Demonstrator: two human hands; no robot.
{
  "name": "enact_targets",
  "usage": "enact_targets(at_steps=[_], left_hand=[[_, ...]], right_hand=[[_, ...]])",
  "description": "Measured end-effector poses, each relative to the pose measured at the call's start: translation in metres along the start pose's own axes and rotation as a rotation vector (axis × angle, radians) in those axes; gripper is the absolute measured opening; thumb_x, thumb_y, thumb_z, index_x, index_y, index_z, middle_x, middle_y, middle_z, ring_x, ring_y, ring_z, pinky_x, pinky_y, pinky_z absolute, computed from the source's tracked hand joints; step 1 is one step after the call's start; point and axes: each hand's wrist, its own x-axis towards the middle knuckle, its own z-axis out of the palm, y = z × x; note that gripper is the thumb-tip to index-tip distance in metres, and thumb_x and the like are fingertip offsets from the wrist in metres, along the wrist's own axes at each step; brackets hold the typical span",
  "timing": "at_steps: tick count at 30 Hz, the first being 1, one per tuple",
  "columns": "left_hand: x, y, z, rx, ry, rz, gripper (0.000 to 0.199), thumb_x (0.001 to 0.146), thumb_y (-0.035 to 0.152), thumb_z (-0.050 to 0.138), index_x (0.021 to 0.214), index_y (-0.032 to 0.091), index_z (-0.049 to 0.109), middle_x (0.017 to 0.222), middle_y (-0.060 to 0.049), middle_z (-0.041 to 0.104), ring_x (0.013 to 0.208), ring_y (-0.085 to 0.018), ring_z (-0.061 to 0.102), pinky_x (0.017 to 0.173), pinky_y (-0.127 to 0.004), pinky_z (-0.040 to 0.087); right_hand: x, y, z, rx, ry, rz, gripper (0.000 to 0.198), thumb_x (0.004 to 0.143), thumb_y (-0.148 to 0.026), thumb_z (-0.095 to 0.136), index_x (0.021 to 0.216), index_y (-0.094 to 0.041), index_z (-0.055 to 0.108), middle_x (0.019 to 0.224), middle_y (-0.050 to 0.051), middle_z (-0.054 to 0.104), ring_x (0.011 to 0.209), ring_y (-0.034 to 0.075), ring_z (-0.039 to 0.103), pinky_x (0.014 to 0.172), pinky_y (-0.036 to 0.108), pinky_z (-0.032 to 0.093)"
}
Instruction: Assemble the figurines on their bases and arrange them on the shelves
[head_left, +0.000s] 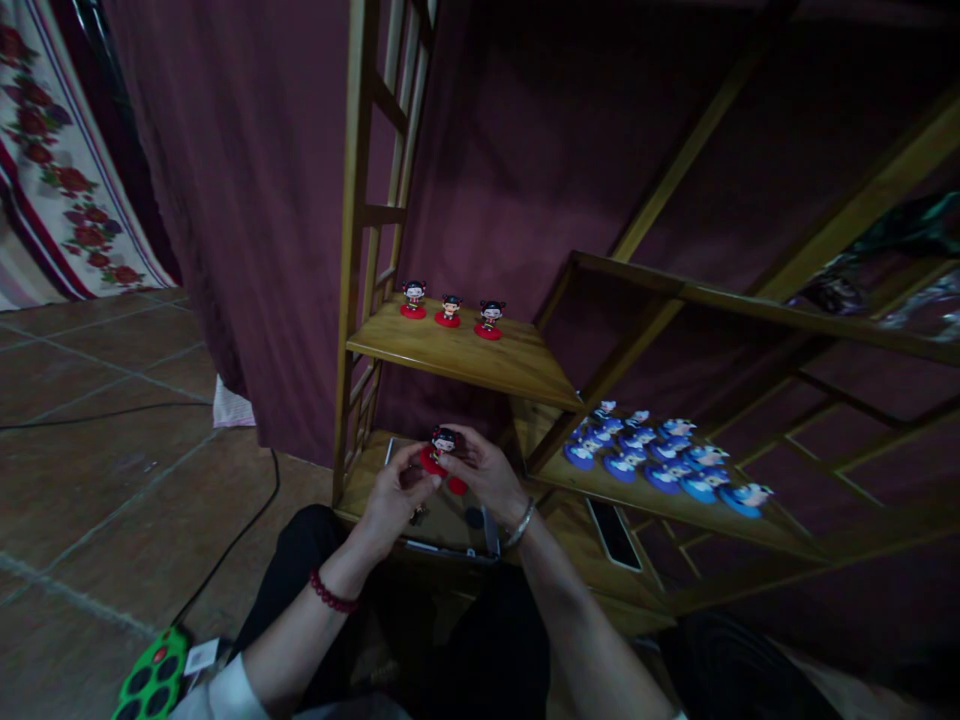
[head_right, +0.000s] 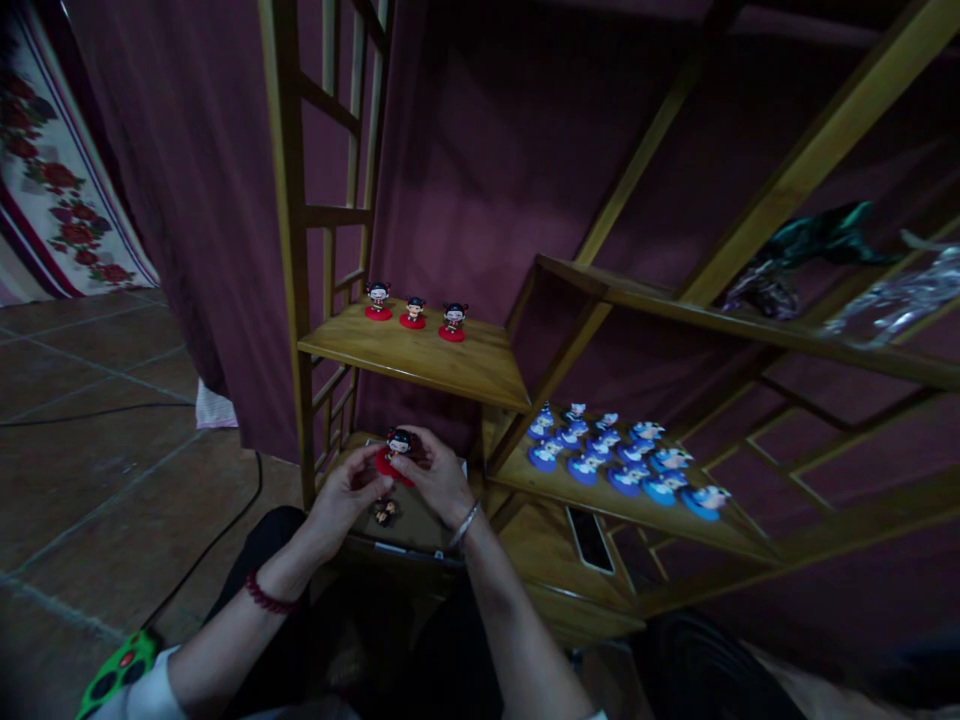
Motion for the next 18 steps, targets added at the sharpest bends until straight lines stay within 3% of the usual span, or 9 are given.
enact_targets(at_steps=[10,15,18], left_hand=[[-0.0023,-0.0017,0.0002,0.031,-0.001,0.022,0.047,0.061,0.026,0.072,0.105,0.017,0.056,0.097,-0.005,0.064,0.088,-0.016,0.059,0.078,-0.028,0.046],[-0.0030,-0.0019,0.0019,0.025,-0.001,0.047,0.047,0.062,0.026,0.071,0.106,0.017,0.056,0.095,-0.004,0.062,0.078,-0.014,0.059,0.069,-0.025,0.048],[-0.0036,-0.0020,0.0025,-0.002,-0.029,0.060,0.045,0.063,0.026,0.070,0.106,0.018,0.056,0.099,-0.004,0.061,0.082,-0.015,0.059,0.071,-0.025,0.049]], right_hand=[[-0.0005,-0.0008,-0.0020,-0.033,-0.016,-0.018,0.039,0.066,-0.034,0.069,0.100,-0.021,0.056,0.094,0.003,0.065,0.087,0.017,0.061,0.080,0.033,0.048],[-0.0013,-0.0017,-0.0056,-0.055,-0.033,-0.036,0.037,0.067,-0.033,0.069,0.098,-0.020,0.055,0.093,0.002,0.062,0.087,0.016,0.059,0.079,0.031,0.047],[-0.0007,-0.0037,-0.0078,-0.082,-0.039,-0.045,0.035,0.067,-0.032,0.068,0.097,-0.020,0.054,0.091,0.002,0.061,0.086,0.015,0.057,0.078,0.030,0.046]])
